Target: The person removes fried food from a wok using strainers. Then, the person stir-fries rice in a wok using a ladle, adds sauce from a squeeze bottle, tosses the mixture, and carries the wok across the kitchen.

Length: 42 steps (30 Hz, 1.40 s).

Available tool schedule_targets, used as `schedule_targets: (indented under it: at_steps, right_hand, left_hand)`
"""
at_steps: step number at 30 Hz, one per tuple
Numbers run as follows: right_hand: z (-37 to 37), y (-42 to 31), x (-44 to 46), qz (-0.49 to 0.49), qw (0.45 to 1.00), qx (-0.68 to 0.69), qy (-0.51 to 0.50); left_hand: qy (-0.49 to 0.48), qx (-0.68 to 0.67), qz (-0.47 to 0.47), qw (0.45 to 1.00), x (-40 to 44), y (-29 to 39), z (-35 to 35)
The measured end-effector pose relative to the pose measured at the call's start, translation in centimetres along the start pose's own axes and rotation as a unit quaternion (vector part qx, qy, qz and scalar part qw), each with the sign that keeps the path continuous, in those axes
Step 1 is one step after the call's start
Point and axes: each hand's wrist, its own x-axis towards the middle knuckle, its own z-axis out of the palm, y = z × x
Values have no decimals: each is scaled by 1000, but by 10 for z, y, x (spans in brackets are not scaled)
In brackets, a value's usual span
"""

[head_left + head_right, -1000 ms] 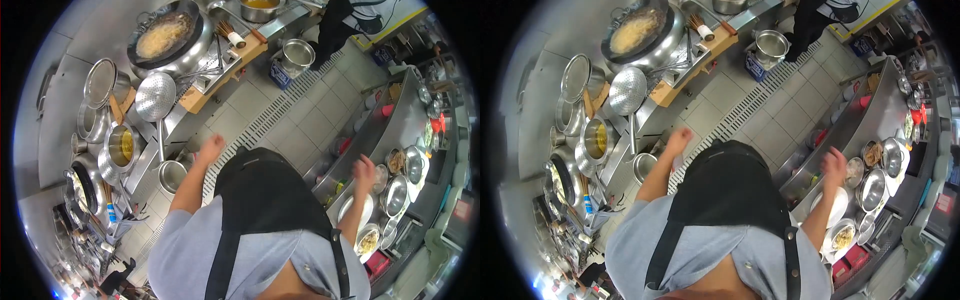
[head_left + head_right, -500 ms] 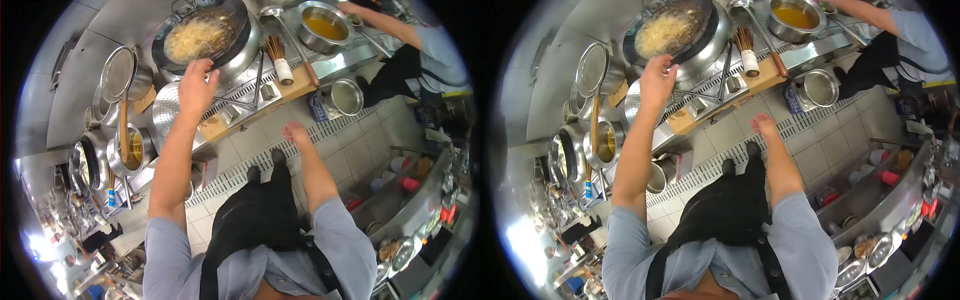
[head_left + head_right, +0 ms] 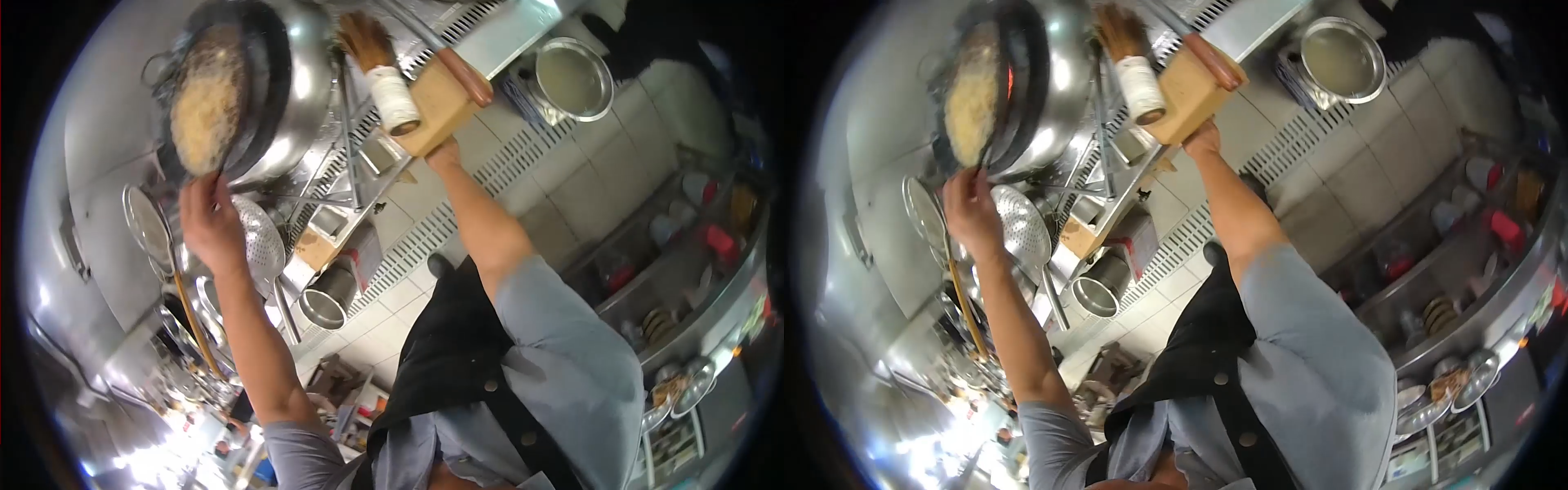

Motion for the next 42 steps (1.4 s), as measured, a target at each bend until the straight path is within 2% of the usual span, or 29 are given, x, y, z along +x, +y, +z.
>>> schedule_targets:
  at_steps: [4, 6, 7, 16, 19, 22, 27, 34, 37, 40, 42]
  right_hand:
    - [-9, 7, 10, -29, 993, -8, -114]
    - [-12, 6, 7, -1, 986, 93, -137]
    - [-15, 2, 0, 26, 975, 177, -134]
    - [-22, -3, -3, 25, 976, 173, -133]
    - [-12, 1, 5, 3, 983, 129, -131]
    - [-19, -3, 2, -58, 987, -21, -150]
    - [-12, 1, 6, -73, 991, -57, -102]
    - [-8, 1, 8, -5, 989, 87, -118]
    - [-12, 0, 4, -19, 994, 51, -100]
    - [-7, 4, -2, 42, 982, 168, -74]
    - [-23, 1, -25, 84, 989, 118, -17]
  left_hand:
    - [24, 12, -28, 999, 4, 2, 5]
    - [26, 18, -28, 999, 4, 3, 5]
    - [27, 18, -26, 999, 3, 4, 7]
    - [31, 14, -33, 999, 1, 3, 9]
    - [21, 16, -48, 998, 3, 6, 4]
    - [16, 21, -57, 998, 5, 10, 2]
    - [21, 23, -49, 998, 4, 8, 3]
    - [22, 20, -57, 998, 3, 10, 3]
    - [23, 1, -50, 998, 3, 9, 5]
    - [14, -16, -75, 997, -1, 4, 9]
    - [5, -45, -112, 993, -6, 8, 9]
